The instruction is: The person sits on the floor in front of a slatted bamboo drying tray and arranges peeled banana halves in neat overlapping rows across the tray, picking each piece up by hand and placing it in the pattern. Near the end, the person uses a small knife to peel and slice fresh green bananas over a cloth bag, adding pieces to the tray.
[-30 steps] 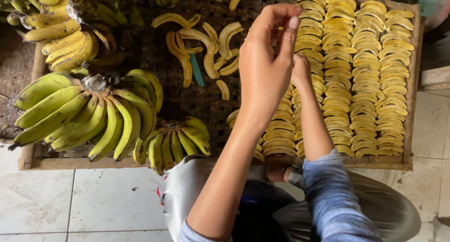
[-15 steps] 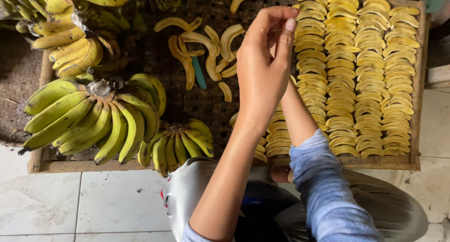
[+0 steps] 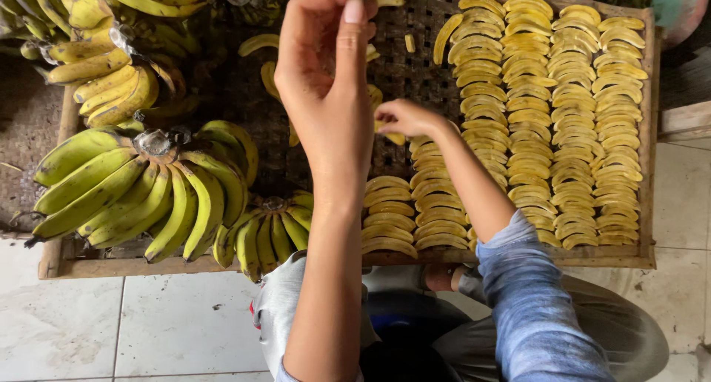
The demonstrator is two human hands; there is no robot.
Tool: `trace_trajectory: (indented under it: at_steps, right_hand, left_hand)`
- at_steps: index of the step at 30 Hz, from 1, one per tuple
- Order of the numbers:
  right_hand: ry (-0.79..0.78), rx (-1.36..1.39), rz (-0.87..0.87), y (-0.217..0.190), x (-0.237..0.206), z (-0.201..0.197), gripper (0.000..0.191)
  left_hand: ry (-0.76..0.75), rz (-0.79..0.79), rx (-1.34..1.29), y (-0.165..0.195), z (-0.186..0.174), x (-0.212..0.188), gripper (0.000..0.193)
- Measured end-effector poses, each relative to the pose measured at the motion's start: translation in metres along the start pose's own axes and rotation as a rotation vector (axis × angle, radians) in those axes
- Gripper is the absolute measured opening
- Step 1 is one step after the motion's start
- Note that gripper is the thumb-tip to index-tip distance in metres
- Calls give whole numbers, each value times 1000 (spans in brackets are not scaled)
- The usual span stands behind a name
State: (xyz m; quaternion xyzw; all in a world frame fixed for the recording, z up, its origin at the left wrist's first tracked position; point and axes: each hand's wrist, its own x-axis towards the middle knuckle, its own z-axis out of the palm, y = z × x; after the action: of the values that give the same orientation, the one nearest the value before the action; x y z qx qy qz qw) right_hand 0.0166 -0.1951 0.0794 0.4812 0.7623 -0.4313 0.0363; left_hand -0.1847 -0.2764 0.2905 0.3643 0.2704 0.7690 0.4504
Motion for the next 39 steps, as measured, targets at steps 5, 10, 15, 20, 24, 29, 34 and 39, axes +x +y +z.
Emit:
trace_trajectory:
  at_steps: [5, 10, 15, 20, 24, 29, 34, 39]
  right_hand:
    - [301, 59, 127, -28, 30, 14, 15]
    - [623, 562, 17, -64, 58, -12, 45]
    - [511, 1048, -360, -100, 75, -2, 40]
    - [501, 1119, -408, -93, 73, 13, 35]
    - [490, 1125, -414, -89, 73, 21, 31]
    - [470, 1142, -411, -92, 64, 21, 28]
    - [472, 1056, -400, -81, 68, -3, 25]
    - [347, 592, -70, -19, 36, -56, 23]
  left_hand:
    - [40, 20, 2, 1, -3, 1, 8]
    - [51, 10, -34, -2, 3, -1, 9]
    - [62, 5, 0, -7, 6, -3, 10]
    - [47, 5, 6, -10, 7, -4, 9]
    - [33, 19, 1, -11, 5, -5, 9]
    - [18, 11, -25, -12, 8, -5, 9]
    - [30, 15, -26, -11, 9, -3, 9]
    - [50, -18, 21, -12, 12, -8, 8]
